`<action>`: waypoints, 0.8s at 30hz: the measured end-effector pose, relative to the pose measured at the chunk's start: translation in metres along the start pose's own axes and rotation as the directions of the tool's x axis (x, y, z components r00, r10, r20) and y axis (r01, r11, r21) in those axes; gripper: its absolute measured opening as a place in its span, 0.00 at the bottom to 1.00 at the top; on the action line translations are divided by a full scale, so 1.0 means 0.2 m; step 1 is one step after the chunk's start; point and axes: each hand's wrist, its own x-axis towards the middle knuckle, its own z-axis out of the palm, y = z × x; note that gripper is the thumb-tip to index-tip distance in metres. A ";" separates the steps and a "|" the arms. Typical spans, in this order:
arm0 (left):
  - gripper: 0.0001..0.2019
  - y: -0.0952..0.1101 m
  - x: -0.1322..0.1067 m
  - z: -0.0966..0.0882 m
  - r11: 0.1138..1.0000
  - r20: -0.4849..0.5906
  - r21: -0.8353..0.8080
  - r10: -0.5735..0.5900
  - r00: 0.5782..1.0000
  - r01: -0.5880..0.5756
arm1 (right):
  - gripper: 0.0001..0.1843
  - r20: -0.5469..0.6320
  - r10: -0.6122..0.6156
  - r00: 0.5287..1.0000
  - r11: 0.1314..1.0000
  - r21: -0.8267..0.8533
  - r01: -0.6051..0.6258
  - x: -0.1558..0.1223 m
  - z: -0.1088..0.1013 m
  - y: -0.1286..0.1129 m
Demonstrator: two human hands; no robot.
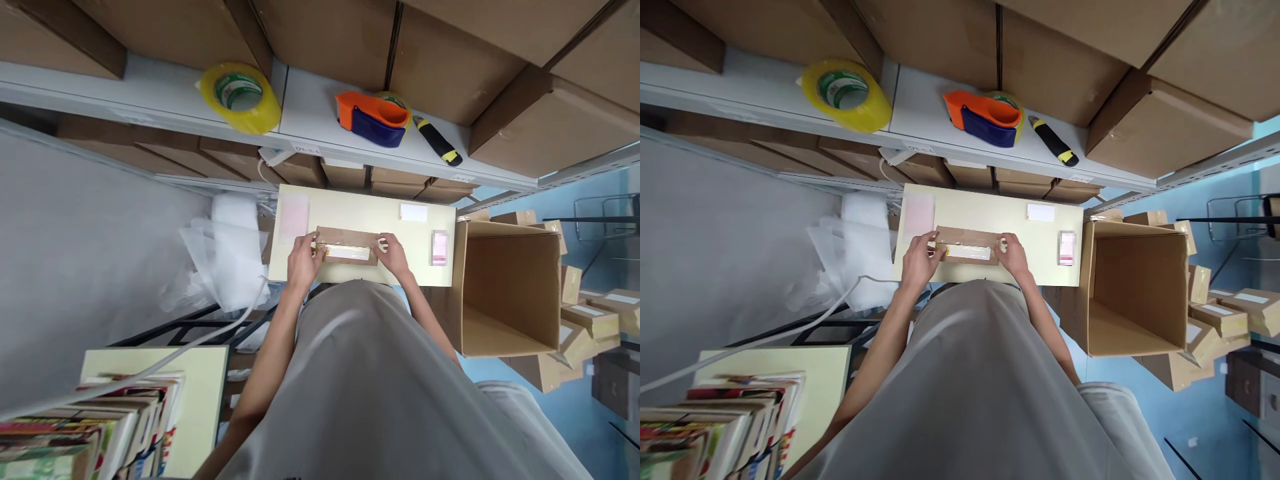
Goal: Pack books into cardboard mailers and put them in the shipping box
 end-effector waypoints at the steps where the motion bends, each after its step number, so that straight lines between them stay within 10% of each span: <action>1: 0.19 0.00 0.01 0.00 1.000 0.004 -0.003 0.015 1.000 -0.015 | 0.15 0.011 0.017 1.000 1.000 -0.011 -0.017 0.00 0.01 0.00; 7: 0.11 -0.07 0.13 0.06 0.984 -0.060 -0.152 -0.106 0.993 0.096 | 0.29 -0.040 0.165 0.986 0.978 0.136 -0.158 0.05 0.06 0.07; 15: 0.34 -0.21 0.30 0.26 0.702 0.163 -0.602 -0.358 0.919 0.380 | 0.50 -0.046 0.463 0.885 0.847 0.316 -0.427 0.10 0.13 0.26; 19: 0.31 -0.23 0.30 0.32 0.697 0.162 -0.645 -0.276 0.947 0.313 | 0.49 -0.066 0.387 0.920 0.877 0.333 -0.346 0.10 0.17 0.29; 24: 0.26 -0.24 0.28 0.34 0.891 0.011 -0.444 -0.096 0.995 0.091 | 0.47 -0.113 0.322 0.940 0.908 0.319 -0.272 0.13 0.19 0.32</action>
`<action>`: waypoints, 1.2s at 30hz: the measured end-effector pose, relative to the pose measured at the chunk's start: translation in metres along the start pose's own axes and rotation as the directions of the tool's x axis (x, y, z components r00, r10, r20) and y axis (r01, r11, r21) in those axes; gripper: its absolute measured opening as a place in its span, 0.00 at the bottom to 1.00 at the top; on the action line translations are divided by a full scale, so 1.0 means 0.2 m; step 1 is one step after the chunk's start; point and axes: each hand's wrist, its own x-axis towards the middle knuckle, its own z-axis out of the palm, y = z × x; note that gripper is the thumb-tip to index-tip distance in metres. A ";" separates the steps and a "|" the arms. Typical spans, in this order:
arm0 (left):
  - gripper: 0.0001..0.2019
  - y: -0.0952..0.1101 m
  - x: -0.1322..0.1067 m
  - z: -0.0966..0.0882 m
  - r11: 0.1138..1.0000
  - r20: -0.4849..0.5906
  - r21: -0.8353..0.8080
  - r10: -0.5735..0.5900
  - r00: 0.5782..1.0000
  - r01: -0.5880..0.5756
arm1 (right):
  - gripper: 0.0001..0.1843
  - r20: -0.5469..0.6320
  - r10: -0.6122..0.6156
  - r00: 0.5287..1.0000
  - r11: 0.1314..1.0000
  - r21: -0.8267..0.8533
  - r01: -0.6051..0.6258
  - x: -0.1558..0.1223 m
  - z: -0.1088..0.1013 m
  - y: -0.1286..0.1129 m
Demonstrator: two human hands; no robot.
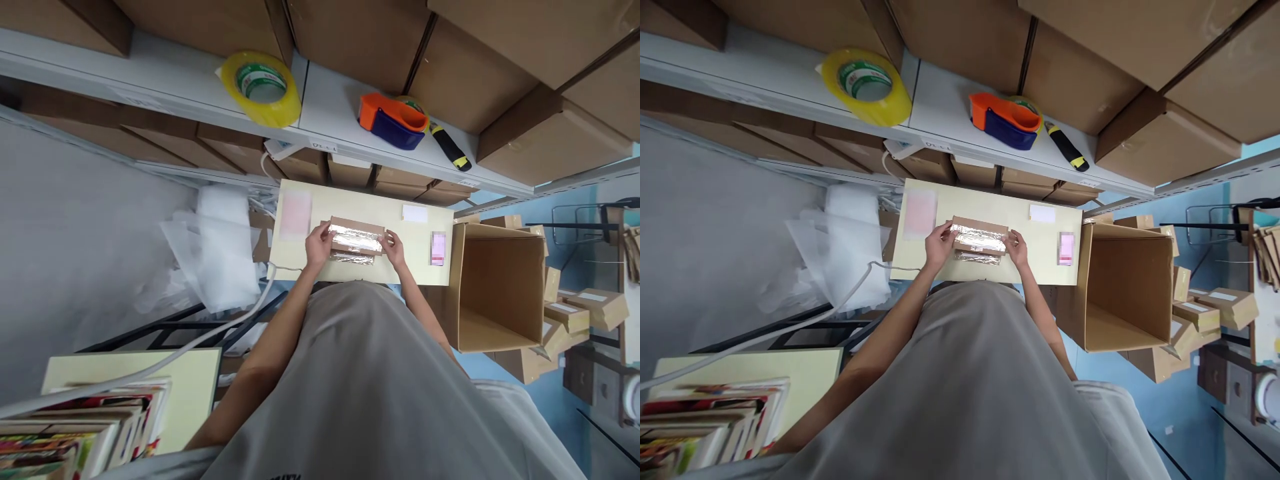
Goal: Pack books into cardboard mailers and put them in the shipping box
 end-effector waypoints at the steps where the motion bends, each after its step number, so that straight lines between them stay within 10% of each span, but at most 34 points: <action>1: 0.25 -0.01 -0.01 0.00 0.996 0.000 0.070 0.056 0.998 -0.056 | 0.47 -0.001 -0.007 1.000 1.000 0.002 0.007 0.00 0.00 0.01; 11: 0.23 -0.02 0.00 -0.07 0.909 0.102 0.290 0.281 0.954 -0.299 | 0.34 0.032 -0.076 0.997 0.996 -0.054 0.078 0.01 0.02 -0.06; 19: 0.25 -0.03 0.05 -0.04 0.911 -0.024 0.325 0.274 0.961 -0.252 | 0.31 0.008 -0.227 0.974 0.925 -0.312 0.218 -0.01 0.02 -0.27; 22: 0.21 0.16 0.11 0.00 0.913 -0.144 0.249 0.366 0.919 -0.325 | 0.33 0.044 -0.455 0.889 0.804 -0.409 0.432 0.01 -0.01 -0.52; 27: 0.11 0.77 0.24 0.05 0.833 -0.273 0.098 0.548 0.791 -0.544 | 0.32 0.103 -0.829 0.549 0.413 -0.550 0.726 0.10 -0.09 -1.21; 29: 0.07 1.01 0.27 0.05 0.802 -0.321 0.071 0.581 0.748 -0.593 | 0.31 0.147 -0.858 0.492 0.293 -0.647 0.704 0.14 -0.10 -1.47; 32: 0.05 1.26 0.28 0.04 0.753 -0.361 0.052 0.626 0.691 -0.656 | 0.31 0.182 -0.776 0.604 0.222 -0.817 0.532 0.21 -0.07 -1.72; 36: 0.09 1.34 0.23 0.01 0.698 -0.339 0.023 0.679 0.651 -0.716 | 0.30 0.206 -0.629 0.750 0.138 -0.919 0.369 0.28 0.00 -1.84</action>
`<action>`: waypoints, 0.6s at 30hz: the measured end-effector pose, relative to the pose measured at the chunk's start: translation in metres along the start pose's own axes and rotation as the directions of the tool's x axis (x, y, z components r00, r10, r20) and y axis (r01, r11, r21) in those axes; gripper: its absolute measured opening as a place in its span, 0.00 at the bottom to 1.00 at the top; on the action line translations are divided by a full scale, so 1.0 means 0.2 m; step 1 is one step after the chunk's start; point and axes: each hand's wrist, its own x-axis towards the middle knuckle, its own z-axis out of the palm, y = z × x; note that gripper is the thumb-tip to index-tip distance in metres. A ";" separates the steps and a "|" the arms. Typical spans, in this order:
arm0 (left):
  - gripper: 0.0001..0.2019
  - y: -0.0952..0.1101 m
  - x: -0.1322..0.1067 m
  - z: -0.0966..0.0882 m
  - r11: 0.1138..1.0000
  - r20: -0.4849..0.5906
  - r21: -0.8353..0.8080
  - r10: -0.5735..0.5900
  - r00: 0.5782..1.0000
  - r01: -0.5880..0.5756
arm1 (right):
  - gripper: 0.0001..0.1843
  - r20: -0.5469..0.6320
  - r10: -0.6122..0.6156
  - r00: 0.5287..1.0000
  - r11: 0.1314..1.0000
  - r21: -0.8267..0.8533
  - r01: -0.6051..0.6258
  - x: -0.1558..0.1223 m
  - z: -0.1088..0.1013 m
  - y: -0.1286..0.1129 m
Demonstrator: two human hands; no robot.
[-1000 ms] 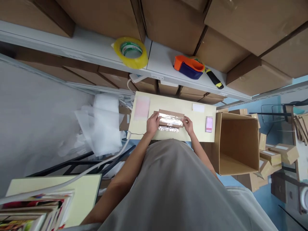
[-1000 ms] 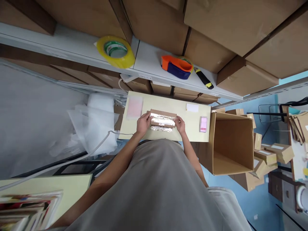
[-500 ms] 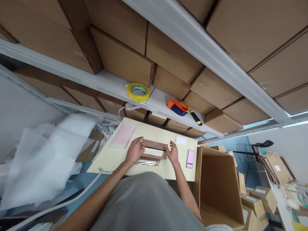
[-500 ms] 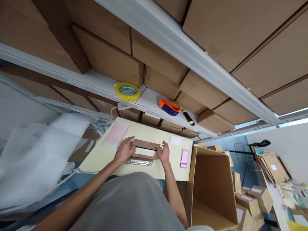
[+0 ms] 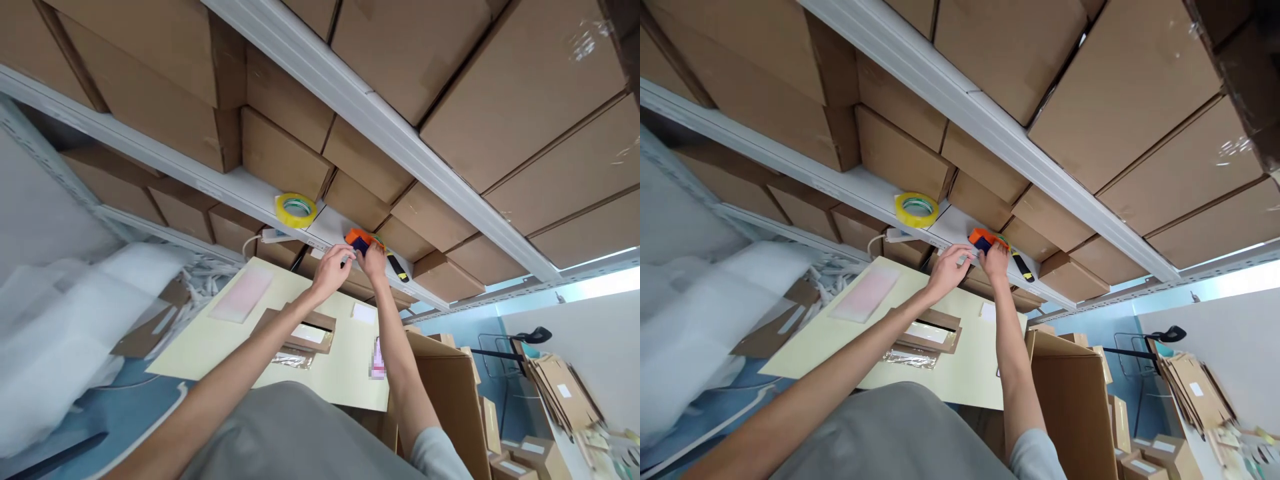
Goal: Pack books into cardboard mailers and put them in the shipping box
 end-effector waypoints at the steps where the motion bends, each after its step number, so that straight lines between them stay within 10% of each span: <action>1: 0.09 0.00 -0.02 -0.01 1.000 0.014 -0.016 -0.002 1.000 0.002 | 0.28 0.019 -0.005 1.000 1.000 -0.015 0.005 0.01 0.00 0.00; 6: 0.08 -0.03 -0.22 -0.10 0.968 0.028 -0.156 -0.192 0.981 0.194 | 0.25 -0.020 -0.036 0.999 0.916 0.399 0.041 -0.14 0.05 -0.01; 12: 0.11 0.03 -0.65 -0.32 0.941 0.032 -0.179 -0.286 0.958 0.287 | 0.30 0.032 -0.089 0.996 0.249 0.969 -0.009 -0.78 0.19 -0.18; 18: 0.15 0.03 -1.00 -0.52 0.890 0.139 -0.147 -0.414 0.899 0.432 | 0.32 0.216 -0.009 0.976 0.239 0.949 -0.208 -1.20 0.29 -0.37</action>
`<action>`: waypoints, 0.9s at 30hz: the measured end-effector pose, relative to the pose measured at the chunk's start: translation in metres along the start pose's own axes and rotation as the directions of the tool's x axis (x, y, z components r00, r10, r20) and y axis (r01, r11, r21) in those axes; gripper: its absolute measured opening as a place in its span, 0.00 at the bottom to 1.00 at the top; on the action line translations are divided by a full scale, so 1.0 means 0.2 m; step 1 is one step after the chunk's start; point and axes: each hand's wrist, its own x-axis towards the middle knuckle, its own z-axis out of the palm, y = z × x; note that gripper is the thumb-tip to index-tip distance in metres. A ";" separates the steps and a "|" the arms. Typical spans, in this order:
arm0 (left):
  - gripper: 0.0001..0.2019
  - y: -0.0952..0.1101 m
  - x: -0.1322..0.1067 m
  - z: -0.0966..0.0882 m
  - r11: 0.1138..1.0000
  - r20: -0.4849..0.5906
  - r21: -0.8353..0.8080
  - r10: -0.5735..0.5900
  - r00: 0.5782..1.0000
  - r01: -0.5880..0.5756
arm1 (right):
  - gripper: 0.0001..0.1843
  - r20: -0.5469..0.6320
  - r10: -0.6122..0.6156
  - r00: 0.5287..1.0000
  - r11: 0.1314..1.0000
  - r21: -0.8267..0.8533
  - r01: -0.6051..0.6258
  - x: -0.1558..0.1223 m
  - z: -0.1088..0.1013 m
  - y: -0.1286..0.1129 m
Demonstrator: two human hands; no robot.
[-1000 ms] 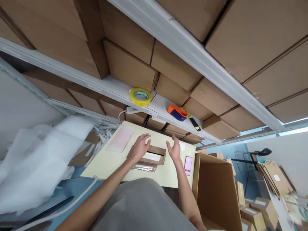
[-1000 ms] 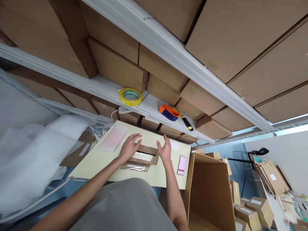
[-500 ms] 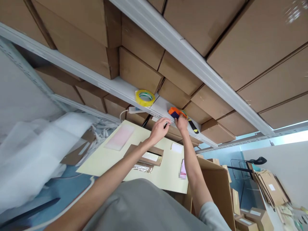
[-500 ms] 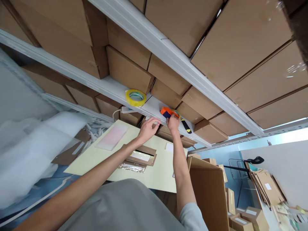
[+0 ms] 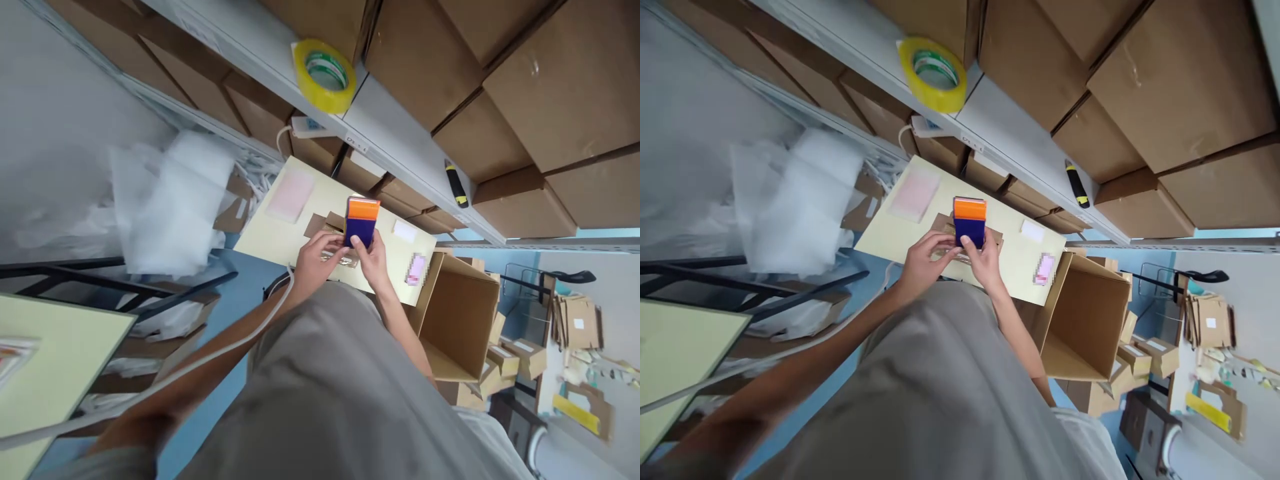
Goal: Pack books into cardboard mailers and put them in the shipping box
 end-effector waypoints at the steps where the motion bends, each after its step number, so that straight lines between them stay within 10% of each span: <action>1: 0.16 -0.03 -0.03 -0.02 0.999 0.027 -0.022 -0.044 0.999 0.045 | 0.31 -0.011 0.024 1.000 0.999 -0.023 -0.024 -0.03 0.02 0.02; 12: 0.26 -0.24 -0.05 -0.02 0.973 0.253 -0.075 -0.193 0.948 0.218 | 0.30 -0.070 0.255 0.964 0.944 -0.196 -0.264 -0.20 -0.01 0.19; 16: 0.31 -0.25 0.04 -0.09 0.942 0.130 -0.213 -0.235 0.963 0.258 | 0.27 0.016 0.204 0.979 0.936 -0.295 -0.190 -0.26 -0.04 0.15; 27: 0.14 0.06 0.24 -0.44 0.991 0.401 -0.081 0.130 0.907 -0.106 | 0.22 0.220 -0.093 0.971 0.692 -0.687 0.222 -0.32 -0.18 -0.02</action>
